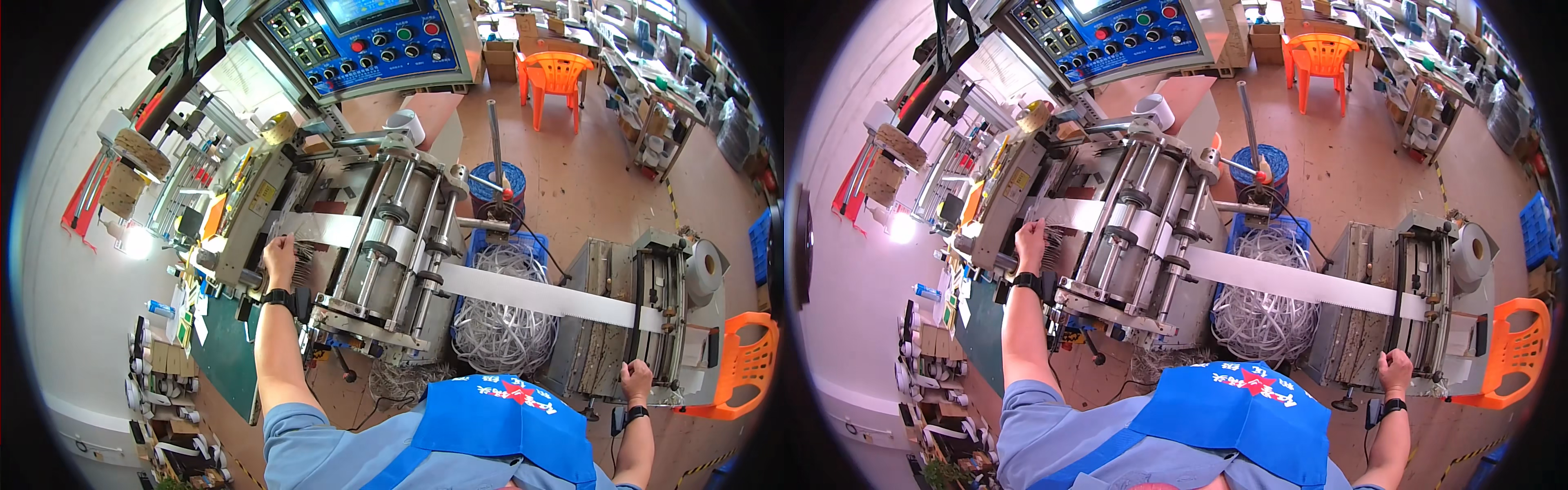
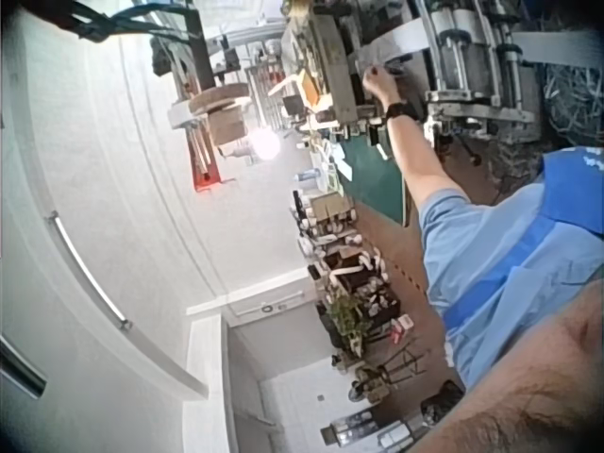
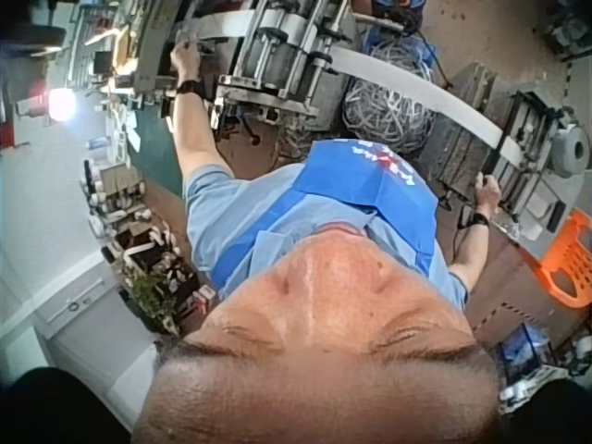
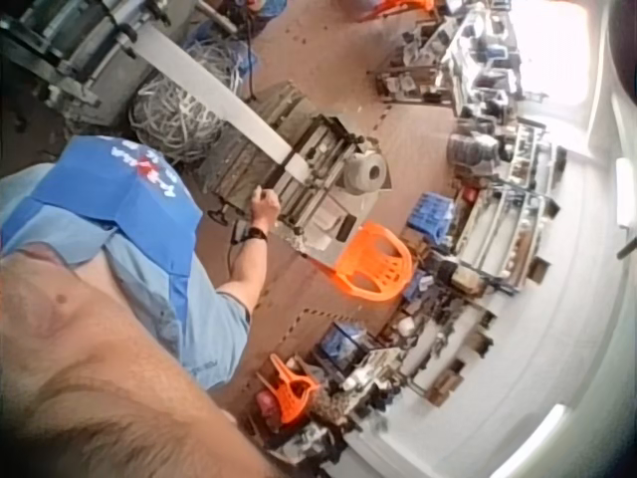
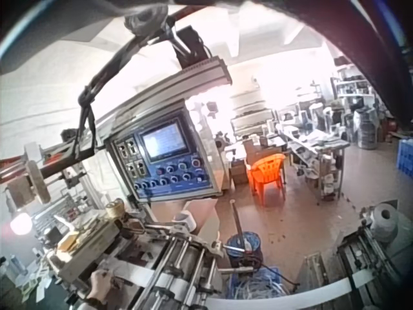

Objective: The recorder is adjusting and monitoring a machine that processes a long strip of white material on a production floor.

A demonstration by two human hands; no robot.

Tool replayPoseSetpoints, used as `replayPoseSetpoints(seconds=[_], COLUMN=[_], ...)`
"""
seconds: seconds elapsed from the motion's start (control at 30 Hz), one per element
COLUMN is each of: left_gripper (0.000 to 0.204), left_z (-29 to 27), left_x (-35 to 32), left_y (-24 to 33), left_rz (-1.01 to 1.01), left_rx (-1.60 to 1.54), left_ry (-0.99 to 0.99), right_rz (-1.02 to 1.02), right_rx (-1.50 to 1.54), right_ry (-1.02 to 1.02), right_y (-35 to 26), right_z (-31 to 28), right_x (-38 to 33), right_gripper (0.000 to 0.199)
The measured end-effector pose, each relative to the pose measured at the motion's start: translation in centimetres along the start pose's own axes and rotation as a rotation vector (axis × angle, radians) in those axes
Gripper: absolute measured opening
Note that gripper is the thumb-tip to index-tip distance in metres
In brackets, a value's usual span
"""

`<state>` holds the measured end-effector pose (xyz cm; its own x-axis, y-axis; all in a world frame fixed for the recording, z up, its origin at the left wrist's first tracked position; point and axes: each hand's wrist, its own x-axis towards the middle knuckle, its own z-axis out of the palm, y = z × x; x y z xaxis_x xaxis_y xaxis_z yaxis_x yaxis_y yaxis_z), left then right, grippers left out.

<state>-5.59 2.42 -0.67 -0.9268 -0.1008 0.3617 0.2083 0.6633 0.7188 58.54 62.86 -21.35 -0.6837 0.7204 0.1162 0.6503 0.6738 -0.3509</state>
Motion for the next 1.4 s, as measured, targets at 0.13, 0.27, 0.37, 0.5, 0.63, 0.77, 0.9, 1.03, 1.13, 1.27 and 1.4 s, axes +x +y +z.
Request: replayPoseSetpoints(seconds=[0.13,0.27,0.37,0.5,0.63,0.77,0.9,1.03,1.13,1.27,1.4], left_gripper=[0.036,0.041,0.043,0.046,0.053,0.06,0.064,0.07,0.074,0.078,0.079], left_z=[0.0,0.4,0.5,0.5,0.4,0.4,0.5,0.2,0.0,0.3,-0.1], left_x=[0.2,0.2,0.0,-0.1,0.1,0.1,-0.3,-1.1,-1.3,-0.7,-0.2], left_y=[-0.3,-0.1,0.4,0.9,0.9,0.9,1.8,2.7,2.7,1.8,1.6], left_rz=[-0.013,0.158,0.139,0.171,0.191,0.124,0.07,0.126,0.096,-0.006,-0.089], left_rx=[0.15,0.252,0.31,0.312,0.348,0.339,0.314,0.332,0.256,0.028,0.064], left_ry=[-0.016,0.065,0.031,0.032,0.038,0.034,0.051,0.09,0.071,0.026,-0.05], right_rz=[-0.005,-0.013,-0.014,-0.014,-0.013,-0.007,-0.01,-0.016,0.006,-0.004,0.016], right_rx=[-0.008,-0.011,0.001,0.005,-0.006,-0.002,0.012,0.001,-0.01,-0.01,-0.008], right_ry=[0.003,0.007,0.008,0.007,0.007,0.01,0.016,0.021,0.005,0.011,0.004], right_y=[-0.1,-0.3,-0.3,-0.2,-0.2,-0.2,-0.2,-0.1,0.0,-0.1,-0.1], right_z=[0.0,-0.1,-0.2,-0.1,-0.1,-0.1,0.0,0.1,0.0,0.0,-0.1], right_x=[0.0,0.0,0.0,0.1,0.1,0.1,0.1,0.1,0.1,0.1,0.0], right_gripper=[0.025,0.025,0.025,0.025,0.025,0.025,0.025,0.026,0.026,0.026,0.026])
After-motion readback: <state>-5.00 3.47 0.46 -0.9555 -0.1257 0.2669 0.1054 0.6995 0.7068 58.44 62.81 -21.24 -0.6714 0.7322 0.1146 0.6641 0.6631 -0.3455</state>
